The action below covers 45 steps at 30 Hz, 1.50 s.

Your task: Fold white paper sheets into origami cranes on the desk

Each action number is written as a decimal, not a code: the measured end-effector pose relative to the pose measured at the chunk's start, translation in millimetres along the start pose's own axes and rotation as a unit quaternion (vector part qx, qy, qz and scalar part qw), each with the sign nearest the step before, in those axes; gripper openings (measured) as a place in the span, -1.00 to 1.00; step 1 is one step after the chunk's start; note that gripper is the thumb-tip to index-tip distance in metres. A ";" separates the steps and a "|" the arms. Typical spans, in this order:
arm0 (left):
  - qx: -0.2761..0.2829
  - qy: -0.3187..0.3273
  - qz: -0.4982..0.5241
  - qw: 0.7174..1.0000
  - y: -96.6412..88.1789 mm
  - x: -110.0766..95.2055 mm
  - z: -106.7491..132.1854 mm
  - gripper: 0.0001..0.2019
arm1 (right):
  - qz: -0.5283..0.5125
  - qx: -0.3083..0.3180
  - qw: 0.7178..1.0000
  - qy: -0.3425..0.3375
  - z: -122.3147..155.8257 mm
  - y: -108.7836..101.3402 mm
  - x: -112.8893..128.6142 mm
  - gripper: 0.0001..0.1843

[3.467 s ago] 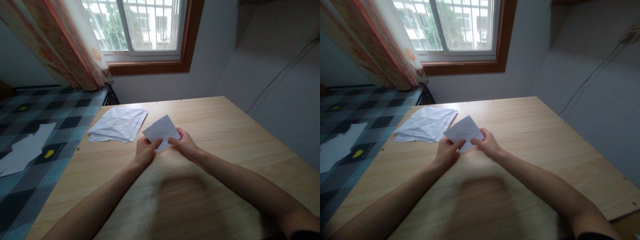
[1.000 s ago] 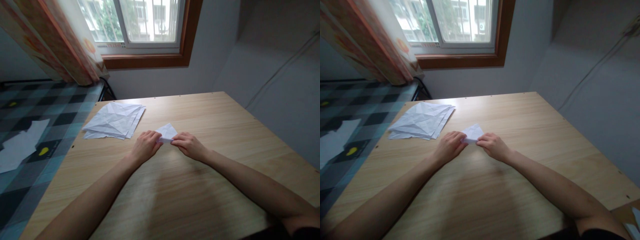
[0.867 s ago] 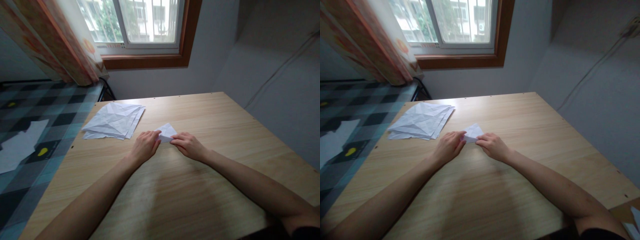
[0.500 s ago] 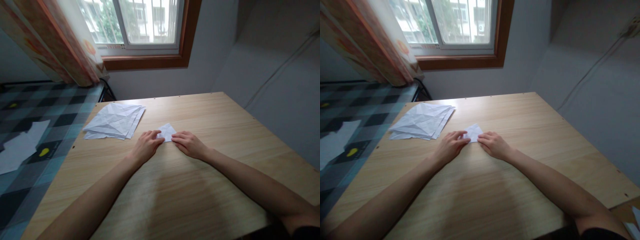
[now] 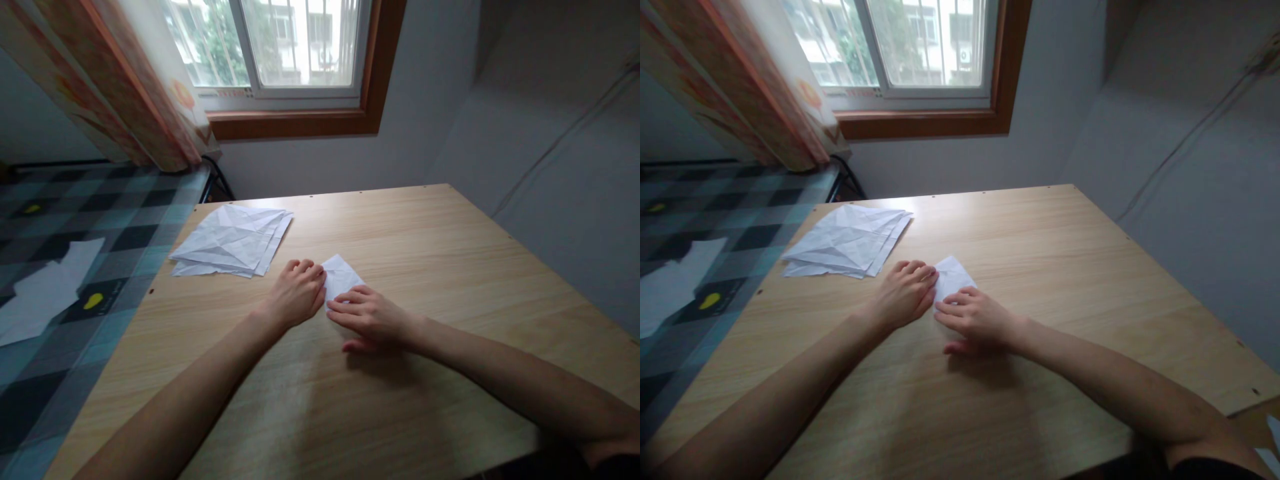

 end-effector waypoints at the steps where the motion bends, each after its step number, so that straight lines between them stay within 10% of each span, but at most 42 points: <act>1: 0.002 -0.003 0.007 1.000 0.5 0.4 0.5 -0.70 | -0.019 0.012 1.000 -0.010 -1.6 1.2 1.5 -0.41; 6: 0.022 -0.013 0.047 0.999 4.7 4.3 6.7 -0.57 | -0.119 -0.023 0.992 -0.042 1.5 1.4 -5.6 -0.61; 10: 0.054 -0.020 0.075 0.996 8.3 11.6 12.8 -0.44 | -0.126 -0.129 0.982 0.059 16.1 -5.9 -29.8 -0.51; 14: 0.082 -0.022 0.099 0.991 11.2 17.1 14.6 -0.35 | -0.137 -0.145 0.975 0.102 24.8 -9.7 -50.8 -0.39; 23: 0.082 -0.011 0.125 0.989 12.9 19.4 14.1 -0.41 | -0.144 -0.127 0.976 0.107 14.2 -4.7 -65.4 -0.84; 32: 0.064 -0.013 0.123 0.990 11.7 16.1 12.0 -0.35 | -0.073 -0.128 0.966 0.213 -6.7 2.1 -68.3 -0.67; 45: 0.066 -0.015 0.126 0.990 12.7 16.1 13.0 -0.29 | -0.044 -0.029 0.999 0.005 -0.2 6.1 -17.6 -0.54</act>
Point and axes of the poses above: each hand's wrist, its own z-axis away from the middle knuckle, its own y-axis out of the palm, x = y × z, the point moved 2 cm from there along -z, towards the middle knuckle, and after that the axes turned 2 degrees about -y, right-handed, at the moved point
